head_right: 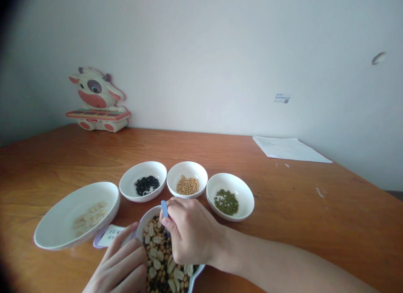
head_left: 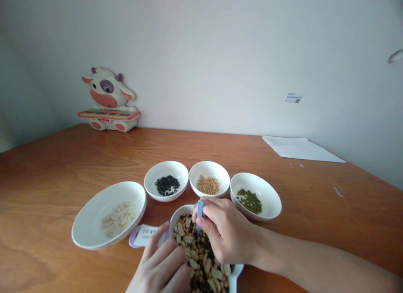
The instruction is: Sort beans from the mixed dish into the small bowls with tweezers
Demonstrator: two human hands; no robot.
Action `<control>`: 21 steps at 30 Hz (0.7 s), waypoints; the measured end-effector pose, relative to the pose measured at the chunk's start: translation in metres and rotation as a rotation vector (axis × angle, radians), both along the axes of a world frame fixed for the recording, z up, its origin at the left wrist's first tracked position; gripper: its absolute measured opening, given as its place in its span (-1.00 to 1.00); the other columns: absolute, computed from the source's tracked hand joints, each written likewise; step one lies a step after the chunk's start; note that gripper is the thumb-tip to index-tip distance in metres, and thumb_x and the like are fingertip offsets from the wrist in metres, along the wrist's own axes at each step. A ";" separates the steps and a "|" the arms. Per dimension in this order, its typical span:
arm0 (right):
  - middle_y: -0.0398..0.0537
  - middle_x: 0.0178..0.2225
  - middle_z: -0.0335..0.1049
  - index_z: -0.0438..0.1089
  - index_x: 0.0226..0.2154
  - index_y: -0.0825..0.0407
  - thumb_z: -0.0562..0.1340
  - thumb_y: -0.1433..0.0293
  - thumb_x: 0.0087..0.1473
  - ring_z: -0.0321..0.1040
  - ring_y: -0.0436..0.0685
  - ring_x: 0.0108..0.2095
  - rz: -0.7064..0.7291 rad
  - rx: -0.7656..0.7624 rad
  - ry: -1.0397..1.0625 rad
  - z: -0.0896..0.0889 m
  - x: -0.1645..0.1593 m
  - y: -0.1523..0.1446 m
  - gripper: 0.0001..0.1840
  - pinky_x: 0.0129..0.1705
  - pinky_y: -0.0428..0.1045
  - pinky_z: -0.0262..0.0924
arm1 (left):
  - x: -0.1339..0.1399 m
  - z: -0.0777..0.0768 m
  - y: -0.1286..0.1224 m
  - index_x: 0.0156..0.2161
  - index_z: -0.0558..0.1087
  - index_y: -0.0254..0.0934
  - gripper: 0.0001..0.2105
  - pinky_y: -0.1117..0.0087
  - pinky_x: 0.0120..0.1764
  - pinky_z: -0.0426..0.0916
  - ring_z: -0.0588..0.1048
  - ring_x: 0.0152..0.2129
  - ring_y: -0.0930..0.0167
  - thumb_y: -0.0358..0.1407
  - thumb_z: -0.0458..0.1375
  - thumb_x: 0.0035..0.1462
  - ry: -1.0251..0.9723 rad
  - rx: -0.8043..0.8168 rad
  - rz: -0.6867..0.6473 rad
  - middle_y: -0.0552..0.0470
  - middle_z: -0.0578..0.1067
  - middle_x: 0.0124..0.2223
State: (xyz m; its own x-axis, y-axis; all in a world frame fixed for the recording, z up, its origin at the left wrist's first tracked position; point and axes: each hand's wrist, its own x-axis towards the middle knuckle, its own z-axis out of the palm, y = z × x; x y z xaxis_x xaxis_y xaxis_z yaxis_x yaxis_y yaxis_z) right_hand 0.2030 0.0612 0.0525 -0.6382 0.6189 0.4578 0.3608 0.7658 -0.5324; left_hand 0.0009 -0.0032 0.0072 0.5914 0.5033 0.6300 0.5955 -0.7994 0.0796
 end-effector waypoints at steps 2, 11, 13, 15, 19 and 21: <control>0.04 -0.42 0.42 0.27 -0.41 0.06 0.02 0.49 0.22 0.37 0.13 -0.40 0.002 0.002 0.003 0.000 0.000 0.000 -0.80 -0.32 0.02 0.31 | 0.001 0.000 0.000 -0.44 0.20 -0.22 -0.68 0.25 0.11 0.30 0.42 -0.49 0.48 -0.47 -0.15 0.38 -0.009 0.001 -0.003 0.17 0.35 -0.49; 0.05 -0.42 0.41 0.27 -0.42 0.07 0.03 0.50 0.23 0.37 0.13 -0.41 0.046 0.005 0.008 -0.002 0.001 0.002 -0.79 -0.34 0.01 0.30 | 0.003 0.002 0.003 -0.46 0.19 -0.22 -0.66 0.24 0.10 0.32 0.43 -0.48 0.46 -0.44 -0.15 0.40 -0.008 -0.015 0.003 0.15 0.35 -0.48; 0.07 -0.41 0.41 0.28 -0.42 0.08 0.03 0.50 0.22 0.37 0.14 -0.40 0.063 0.011 0.005 -0.003 0.001 0.002 -0.79 -0.35 0.01 0.30 | 0.002 0.001 0.003 -0.45 0.21 -0.22 -0.66 0.23 0.10 0.31 0.43 -0.48 0.46 -0.43 -0.15 0.40 0.002 -0.015 -0.002 0.15 0.35 -0.48; 0.09 -0.41 0.41 0.28 -0.43 0.09 0.04 0.51 0.22 0.37 0.14 -0.40 0.073 0.012 -0.005 -0.003 0.001 0.002 -0.79 -0.37 0.00 0.29 | 0.001 0.000 0.003 -0.44 0.21 -0.23 -0.67 0.21 0.11 0.30 0.43 -0.48 0.46 -0.43 -0.15 0.41 0.014 -0.019 0.001 0.15 0.35 -0.48; 0.07 -0.42 0.39 0.30 -0.42 0.10 0.04 0.52 0.22 0.33 0.12 -0.43 0.090 0.037 -0.013 -0.003 0.001 0.002 -0.78 -0.41 -0.01 0.26 | 0.000 -0.002 0.000 -0.45 0.18 -0.23 -0.66 0.22 0.12 0.27 0.42 -0.49 0.48 -0.47 -0.17 0.40 0.027 -0.005 -0.004 0.17 0.34 -0.49; 0.06 -0.42 0.38 0.30 -0.42 0.09 0.04 0.53 0.22 0.32 0.11 -0.43 0.097 0.053 -0.023 -0.003 0.000 0.003 -0.78 -0.40 -0.01 0.27 | 0.000 -0.002 -0.001 -0.45 0.18 -0.23 -0.66 0.21 0.13 0.27 0.42 -0.50 0.48 -0.49 -0.17 0.39 0.026 0.005 -0.002 0.17 0.33 -0.49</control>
State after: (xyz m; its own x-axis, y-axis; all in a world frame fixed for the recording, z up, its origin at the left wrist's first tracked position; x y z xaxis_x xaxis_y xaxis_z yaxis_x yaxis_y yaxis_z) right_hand 0.2034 0.0640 0.0497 -0.7044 0.5293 0.4730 0.2954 0.8245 -0.4827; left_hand 0.0007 -0.0038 0.0048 0.6087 0.4988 0.6170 0.5959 -0.8008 0.0595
